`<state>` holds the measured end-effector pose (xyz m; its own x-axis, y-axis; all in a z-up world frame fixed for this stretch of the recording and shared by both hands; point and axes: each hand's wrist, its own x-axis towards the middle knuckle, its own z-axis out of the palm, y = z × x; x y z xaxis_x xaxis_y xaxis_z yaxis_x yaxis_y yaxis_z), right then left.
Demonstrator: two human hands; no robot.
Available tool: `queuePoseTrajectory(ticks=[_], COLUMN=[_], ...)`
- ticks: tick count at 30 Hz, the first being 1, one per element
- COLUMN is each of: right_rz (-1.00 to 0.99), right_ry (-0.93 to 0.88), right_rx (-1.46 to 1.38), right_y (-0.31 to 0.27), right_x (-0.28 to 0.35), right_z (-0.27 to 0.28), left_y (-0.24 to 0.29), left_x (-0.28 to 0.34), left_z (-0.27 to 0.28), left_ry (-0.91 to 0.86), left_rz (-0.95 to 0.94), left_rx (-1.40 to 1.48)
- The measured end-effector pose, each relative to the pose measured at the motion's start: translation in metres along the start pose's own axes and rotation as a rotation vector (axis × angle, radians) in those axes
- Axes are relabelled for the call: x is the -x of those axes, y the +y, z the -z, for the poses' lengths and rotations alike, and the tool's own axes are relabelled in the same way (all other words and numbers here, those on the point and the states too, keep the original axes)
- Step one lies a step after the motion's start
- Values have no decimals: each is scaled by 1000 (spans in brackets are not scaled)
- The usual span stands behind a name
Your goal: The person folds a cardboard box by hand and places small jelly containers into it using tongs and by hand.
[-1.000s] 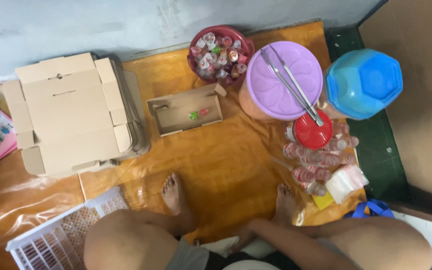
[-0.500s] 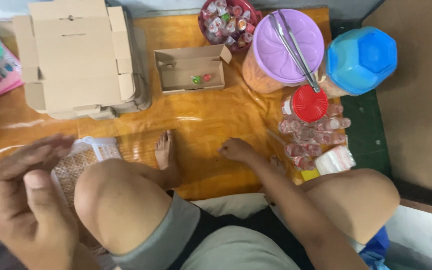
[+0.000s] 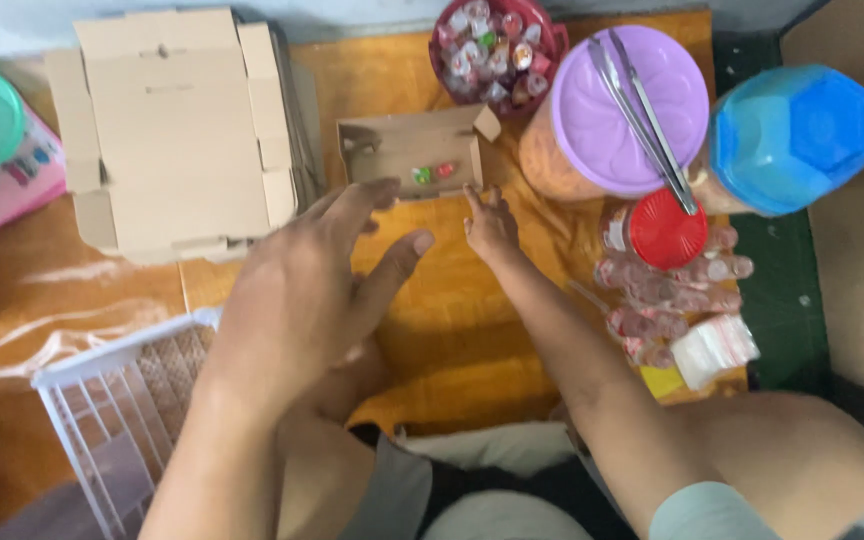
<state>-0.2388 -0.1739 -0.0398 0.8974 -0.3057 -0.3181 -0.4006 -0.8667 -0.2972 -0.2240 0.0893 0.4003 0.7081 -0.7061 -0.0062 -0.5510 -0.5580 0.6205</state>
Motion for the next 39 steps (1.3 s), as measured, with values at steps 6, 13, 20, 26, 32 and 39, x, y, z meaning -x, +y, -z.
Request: queuePoseTrajectory(ticks=[6,13,20,26,32,39], right_rz=[-92,32,-24,-77,-3,99], right_ry=[-159,97,56,-26,141,296], right_rx=[68,-36,-101,-43,-142,-204], right_y=[3,22,33,42,41,40], right_x=[-42,-29,11,17,36,23], right_z=[-18,-42,-35,-16,21,61], left_y=[-14,-20,-21,-13,-7,-120], left_x=[-7,-14,-11,-6,3,-81], left_z=[3,1,6,3,25,-29], left_ry=[94,27,13,-48,-25,-100], left_rz=[12,15,-33,48,-15,128], left_rx=[106,138,182,133,134,280])
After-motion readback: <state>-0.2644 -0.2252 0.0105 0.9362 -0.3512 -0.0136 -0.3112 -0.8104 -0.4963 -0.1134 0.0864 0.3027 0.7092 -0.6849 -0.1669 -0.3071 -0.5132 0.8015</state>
